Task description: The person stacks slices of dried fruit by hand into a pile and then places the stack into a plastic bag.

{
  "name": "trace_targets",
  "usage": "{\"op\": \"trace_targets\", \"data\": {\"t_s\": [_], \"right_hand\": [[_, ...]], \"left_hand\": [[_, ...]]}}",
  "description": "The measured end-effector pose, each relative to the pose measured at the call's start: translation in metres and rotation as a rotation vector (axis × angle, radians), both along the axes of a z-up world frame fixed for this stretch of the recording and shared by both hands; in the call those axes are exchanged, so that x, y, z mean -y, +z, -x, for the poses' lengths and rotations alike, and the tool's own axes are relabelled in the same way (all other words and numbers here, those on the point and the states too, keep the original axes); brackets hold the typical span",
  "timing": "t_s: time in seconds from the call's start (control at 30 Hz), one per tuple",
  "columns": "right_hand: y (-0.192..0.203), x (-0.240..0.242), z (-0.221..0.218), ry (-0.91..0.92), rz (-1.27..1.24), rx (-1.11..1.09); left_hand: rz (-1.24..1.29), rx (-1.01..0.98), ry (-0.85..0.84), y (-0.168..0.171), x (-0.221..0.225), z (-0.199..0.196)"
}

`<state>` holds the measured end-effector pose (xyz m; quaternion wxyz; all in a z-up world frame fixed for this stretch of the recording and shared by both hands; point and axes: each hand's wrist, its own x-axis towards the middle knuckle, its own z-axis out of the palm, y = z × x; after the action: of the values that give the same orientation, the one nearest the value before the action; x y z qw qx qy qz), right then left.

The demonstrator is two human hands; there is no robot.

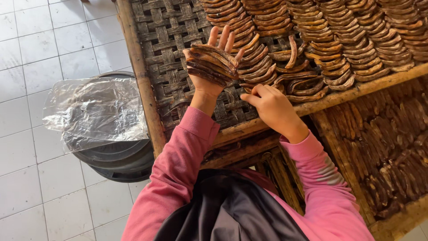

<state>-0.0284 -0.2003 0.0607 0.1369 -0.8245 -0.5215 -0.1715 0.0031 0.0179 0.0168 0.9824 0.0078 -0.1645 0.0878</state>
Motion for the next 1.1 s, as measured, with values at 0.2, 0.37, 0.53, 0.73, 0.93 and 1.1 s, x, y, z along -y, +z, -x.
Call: {"op": "trace_targets", "data": {"t_s": [0.2, 0.37, 0.53, 0.73, 0.93, 1.1], "right_hand": [[0.03, 0.022, -0.007, 0.041, -0.031, -0.227], [0.076, 0.05, 0.005, -0.14, -0.115, -0.13], [0.111, 0.066, 0.012, -0.239, -0.23, 0.007], [0.119, 0.035, -0.01, -0.067, -0.458, 0.158], [0.071, -0.042, -0.029, 0.093, -0.506, 0.205], [0.052, -0.05, -0.025, 0.114, -0.463, 0.041]], "left_hand": [[-0.011, -0.018, 0.004, 0.007, 0.001, 0.009], [-0.009, -0.01, -0.045, 0.008, 0.007, 0.008], [-0.059, 0.087, -0.085, 0.006, 0.011, 0.006], [-0.111, 0.127, -0.138, 0.008, 0.012, 0.01], [-0.156, 0.313, -0.147, 0.008, 0.013, 0.009], [-0.046, 0.097, 0.037, 0.006, 0.012, 0.003]]}}
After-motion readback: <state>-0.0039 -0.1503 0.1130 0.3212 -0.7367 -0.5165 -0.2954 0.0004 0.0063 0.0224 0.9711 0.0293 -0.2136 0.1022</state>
